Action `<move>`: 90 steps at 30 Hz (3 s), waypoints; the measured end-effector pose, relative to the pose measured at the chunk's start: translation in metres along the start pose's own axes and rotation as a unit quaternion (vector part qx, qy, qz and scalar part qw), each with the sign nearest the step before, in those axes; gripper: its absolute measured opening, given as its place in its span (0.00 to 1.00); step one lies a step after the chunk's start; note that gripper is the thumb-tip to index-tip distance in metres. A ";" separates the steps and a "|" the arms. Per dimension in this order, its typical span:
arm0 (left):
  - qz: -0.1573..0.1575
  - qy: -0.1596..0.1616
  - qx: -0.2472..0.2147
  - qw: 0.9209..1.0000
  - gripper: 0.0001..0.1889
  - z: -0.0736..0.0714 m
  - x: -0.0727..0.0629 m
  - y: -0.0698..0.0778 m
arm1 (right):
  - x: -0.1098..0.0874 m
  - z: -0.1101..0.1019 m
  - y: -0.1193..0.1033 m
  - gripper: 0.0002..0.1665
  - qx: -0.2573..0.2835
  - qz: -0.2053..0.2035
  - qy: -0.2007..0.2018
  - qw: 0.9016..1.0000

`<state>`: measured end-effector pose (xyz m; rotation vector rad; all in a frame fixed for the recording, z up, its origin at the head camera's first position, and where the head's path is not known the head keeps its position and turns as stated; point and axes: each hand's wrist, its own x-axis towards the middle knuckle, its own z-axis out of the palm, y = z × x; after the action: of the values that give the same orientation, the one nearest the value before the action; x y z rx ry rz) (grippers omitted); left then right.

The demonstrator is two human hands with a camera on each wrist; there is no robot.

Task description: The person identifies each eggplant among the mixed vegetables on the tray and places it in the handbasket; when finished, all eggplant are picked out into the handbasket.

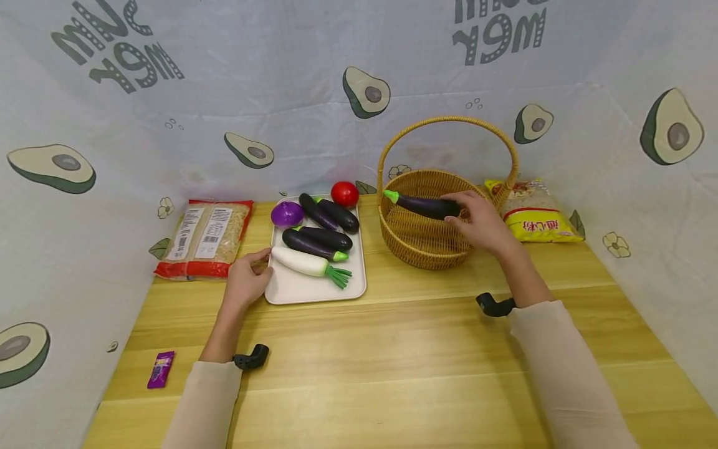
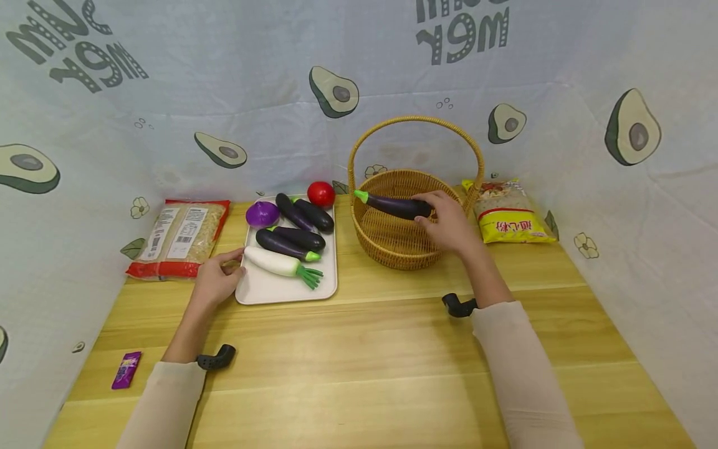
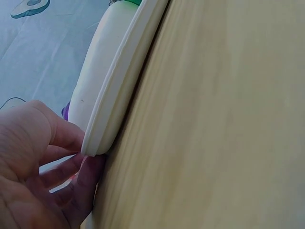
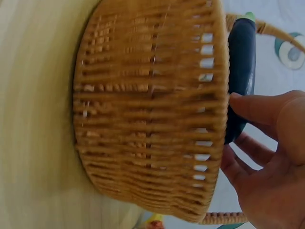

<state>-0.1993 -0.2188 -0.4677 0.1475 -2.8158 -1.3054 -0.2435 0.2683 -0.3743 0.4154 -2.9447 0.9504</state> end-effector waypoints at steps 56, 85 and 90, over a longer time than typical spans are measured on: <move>-0.007 -0.027 0.025 0.999 0.30 -0.002 0.003 0.002 | 0.014 0.032 -0.024 0.33 0.089 -0.014 0.049 0.995; -0.014 -0.025 0.023 0.999 0.30 0.000 0.004 0.001 | 0.011 0.141 -0.107 0.26 0.180 -0.080 -0.087 0.976; -0.015 -0.024 0.025 0.999 0.31 0.001 0.004 0.001 | 0.013 0.150 -0.109 0.27 0.179 -0.070 -0.101 0.976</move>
<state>-0.2031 -0.2181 -0.4673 0.1610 -2.8998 -1.2605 -0.2192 0.0939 -0.4328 0.7595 -2.8581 1.5059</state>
